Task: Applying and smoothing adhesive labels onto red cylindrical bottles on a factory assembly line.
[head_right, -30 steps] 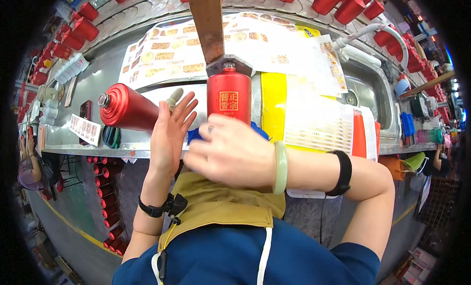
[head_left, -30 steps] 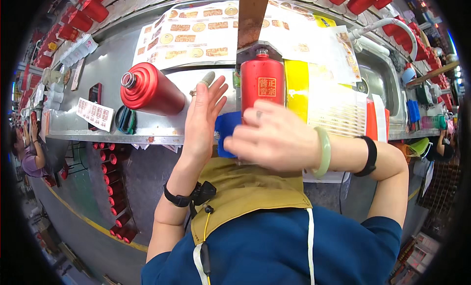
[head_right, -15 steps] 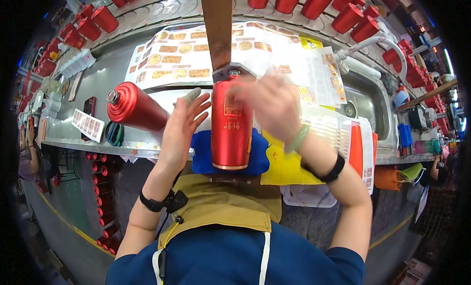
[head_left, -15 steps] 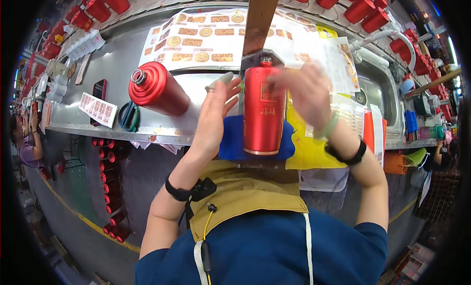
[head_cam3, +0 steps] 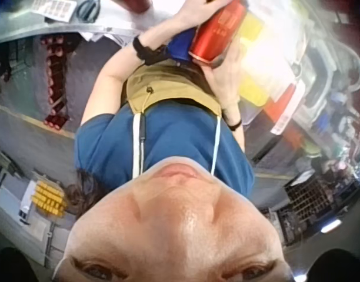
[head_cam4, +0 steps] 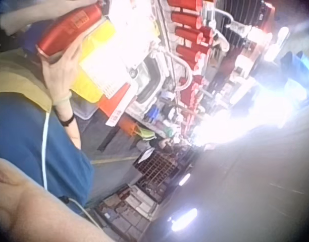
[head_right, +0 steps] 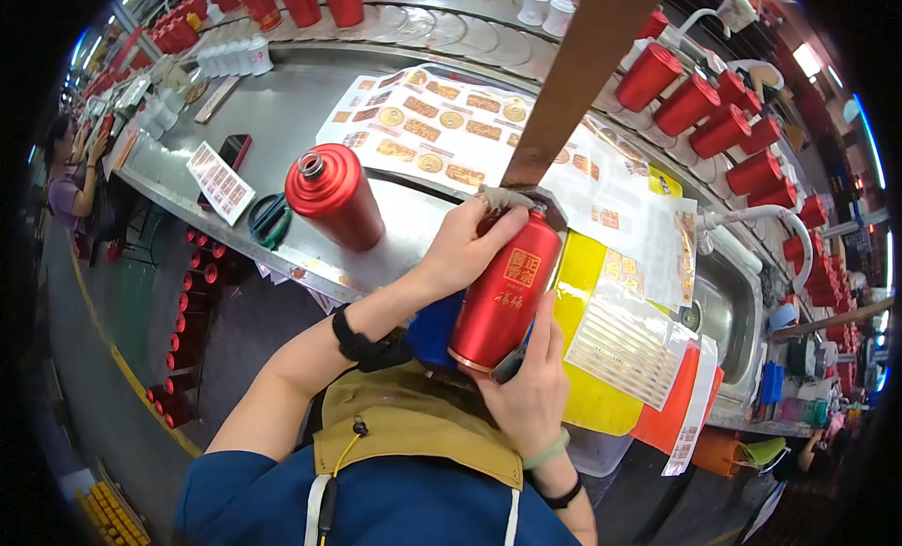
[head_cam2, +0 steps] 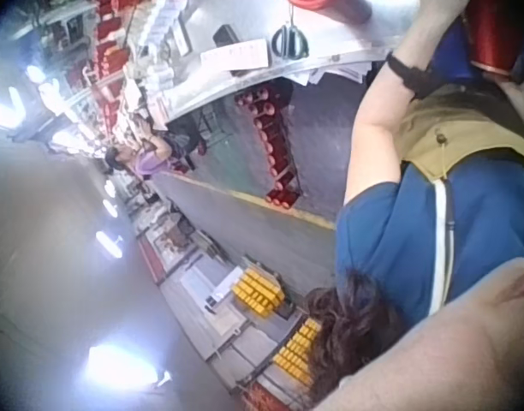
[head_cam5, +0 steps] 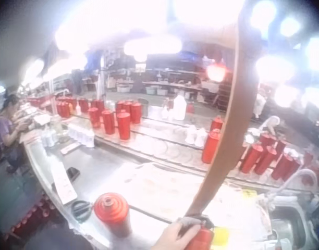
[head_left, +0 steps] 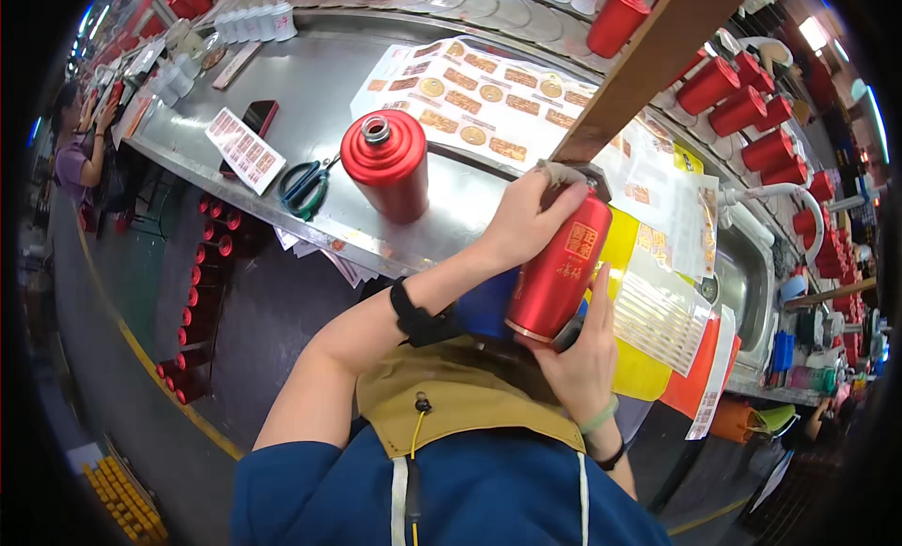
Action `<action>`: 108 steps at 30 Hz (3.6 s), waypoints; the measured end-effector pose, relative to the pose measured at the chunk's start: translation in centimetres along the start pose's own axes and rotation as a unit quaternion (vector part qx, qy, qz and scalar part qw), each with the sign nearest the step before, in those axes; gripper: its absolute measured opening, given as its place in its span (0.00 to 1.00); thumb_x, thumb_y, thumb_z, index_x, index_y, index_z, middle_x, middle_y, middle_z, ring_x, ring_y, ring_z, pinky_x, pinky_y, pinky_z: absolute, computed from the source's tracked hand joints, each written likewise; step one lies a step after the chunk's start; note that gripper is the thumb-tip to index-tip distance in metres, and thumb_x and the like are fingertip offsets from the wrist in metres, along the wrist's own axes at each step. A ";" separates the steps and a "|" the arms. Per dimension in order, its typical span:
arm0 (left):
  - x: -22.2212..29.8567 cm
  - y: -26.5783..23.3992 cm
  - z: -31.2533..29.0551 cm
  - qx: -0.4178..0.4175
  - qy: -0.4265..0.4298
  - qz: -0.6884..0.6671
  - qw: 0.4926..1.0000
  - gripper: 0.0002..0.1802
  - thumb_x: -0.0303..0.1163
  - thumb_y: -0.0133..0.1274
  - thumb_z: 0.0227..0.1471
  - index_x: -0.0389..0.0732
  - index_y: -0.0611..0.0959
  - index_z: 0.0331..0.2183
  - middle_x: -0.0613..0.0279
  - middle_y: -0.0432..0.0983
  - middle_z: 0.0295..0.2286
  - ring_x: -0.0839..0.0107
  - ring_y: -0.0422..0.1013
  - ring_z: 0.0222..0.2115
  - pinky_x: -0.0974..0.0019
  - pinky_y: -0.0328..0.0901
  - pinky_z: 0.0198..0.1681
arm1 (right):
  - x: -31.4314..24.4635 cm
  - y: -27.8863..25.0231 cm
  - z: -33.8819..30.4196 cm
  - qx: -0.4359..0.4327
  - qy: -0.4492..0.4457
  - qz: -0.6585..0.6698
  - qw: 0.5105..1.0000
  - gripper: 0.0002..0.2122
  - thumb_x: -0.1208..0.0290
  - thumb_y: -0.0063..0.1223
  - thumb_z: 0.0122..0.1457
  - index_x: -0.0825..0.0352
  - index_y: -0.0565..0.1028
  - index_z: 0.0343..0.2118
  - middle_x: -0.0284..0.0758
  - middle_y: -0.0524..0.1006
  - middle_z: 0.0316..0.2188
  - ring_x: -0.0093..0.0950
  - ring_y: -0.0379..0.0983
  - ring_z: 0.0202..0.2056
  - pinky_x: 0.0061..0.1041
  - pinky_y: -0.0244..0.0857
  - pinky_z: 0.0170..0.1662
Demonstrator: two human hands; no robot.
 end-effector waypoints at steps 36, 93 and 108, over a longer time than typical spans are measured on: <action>-20.7 -55.0 -49.4 0.462 -0.312 0.401 0.727 0.17 0.17 0.55 0.47 0.33 0.78 0.42 0.39 0.80 0.35 0.42 0.77 0.41 0.49 0.70 0.46 | -23.2 29.7 11.3 -0.112 -0.336 -0.240 0.904 0.42 0.65 0.73 0.45 0.53 0.64 0.66 0.46 0.63 0.57 0.44 0.74 0.47 0.40 0.73 0.44; -35.0 -21.9 -55.0 0.362 -0.511 0.085 0.775 0.20 0.31 0.62 0.53 0.35 0.82 0.47 0.53 0.82 0.44 0.63 0.78 0.46 0.63 0.69 0.51 | -18.9 13.4 9.1 -0.139 -0.278 0.122 0.943 0.09 0.70 0.58 0.63 0.67 0.76 0.42 0.39 0.72 0.28 0.37 0.73 0.31 0.31 0.67 0.37; -45.8 -24.6 -47.0 0.492 -0.498 -0.383 0.603 0.05 0.34 0.59 0.58 0.46 0.79 0.34 0.66 0.66 0.19 0.70 0.63 0.16 0.63 0.61 0.19 | -19.5 25.5 9.9 -0.134 -0.432 -0.171 0.875 0.37 0.71 0.67 0.47 0.54 0.66 0.64 0.38 0.71 0.36 0.37 0.74 0.38 0.36 0.72 0.38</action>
Point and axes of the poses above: each hand's wrist, its own z-axis towards the middle knuckle, its own y-axis out of the palm, x = y × z, the point moved 4 cm from there along z, towards the middle knuckle
